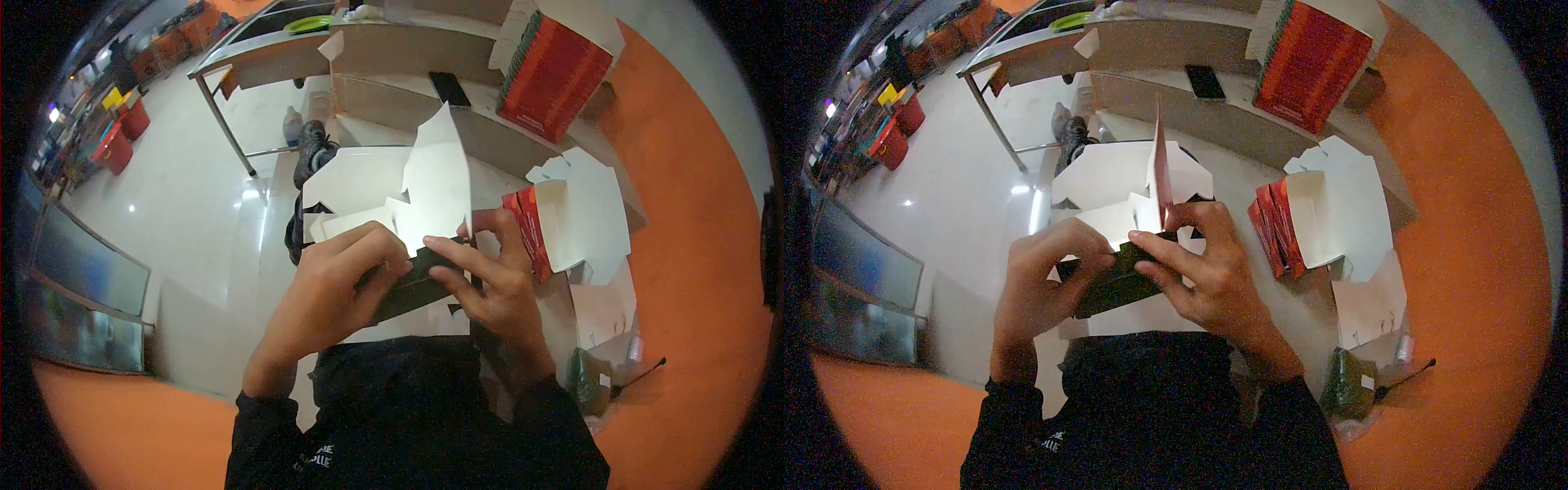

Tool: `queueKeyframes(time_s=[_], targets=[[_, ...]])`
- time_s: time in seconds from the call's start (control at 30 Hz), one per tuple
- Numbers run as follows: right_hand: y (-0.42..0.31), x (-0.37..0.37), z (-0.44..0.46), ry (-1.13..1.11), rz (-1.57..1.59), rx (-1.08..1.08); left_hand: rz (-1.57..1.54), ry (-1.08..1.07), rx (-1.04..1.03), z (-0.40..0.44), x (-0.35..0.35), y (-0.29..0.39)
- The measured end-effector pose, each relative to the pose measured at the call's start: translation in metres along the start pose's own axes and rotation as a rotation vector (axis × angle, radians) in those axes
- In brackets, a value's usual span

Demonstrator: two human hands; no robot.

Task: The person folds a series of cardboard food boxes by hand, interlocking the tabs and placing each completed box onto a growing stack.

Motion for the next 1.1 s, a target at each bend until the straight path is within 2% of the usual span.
queueKeyframes(time_s=[0.1,0.3,0.5,0.6,0.7,0.77,0.8,0.9,0.93,0.97,1.03,1.1], targets=[[-0.003,-0.001,-0.001,-0.065,0.012,-0.018,0.024,0.043,0.032,-0.004,-0.001,-0.001],[-0.011,-0.005,0.002,-0.159,-0.17,0.053,0.082,0.177,-0.079,-0.011,0.003,0.009],[-0.007,-0.005,0.001,-0.133,-0.26,0.118,0.091,0.23,-0.112,-0.019,0.016,0.004],[0.007,0.004,0.004,-0.144,-0.081,0.052,0.166,0.122,-0.151,-0.019,0.019,-0.005],[0.014,0.004,0.007,-0.187,-0.056,0.135,0.308,0.016,-0.163,-0.02,0.014,-0.023],[0.012,0.01,0.012,-0.101,-0.257,0.141,0.326,-0.006,-0.161,-0.026,0.01,-0.038],[0.009,0.012,0.014,-0.059,-0.353,0.146,0.324,0.054,-0.137,-0.021,0.012,-0.03],[-0.023,0.002,0.014,-0.122,-0.199,0.218,0.251,-0.009,-0.088,-0.006,0.0,-0.014],[-0.036,-0.005,0.014,-0.184,-0.254,0.268,0.267,-0.088,-0.158,-0.002,-0.007,-0.002],[-0.037,-0.008,0.014,-0.149,-0.273,0.304,0.232,-0.091,-0.287,-0.002,-0.012,0.013],[-0.035,-0.013,0.012,-0.078,-0.311,0.371,0.187,-0.19,-0.225,-0.002,-0.024,0.004],[-0.024,-0.003,0.017,-0.049,-0.207,0.305,-0.038,-0.299,-0.094,-0.002,-0.025,-0.005]])
Point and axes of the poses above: each hand's wrist, its own z-axis towards the middle knuckle, its own x-axis out of the back of the hand, y = z × x, the point moved 9 cm from there along z, towards the middle knuckle, and after that the axes turned 13 degrees about x, right-handed, at the moved point
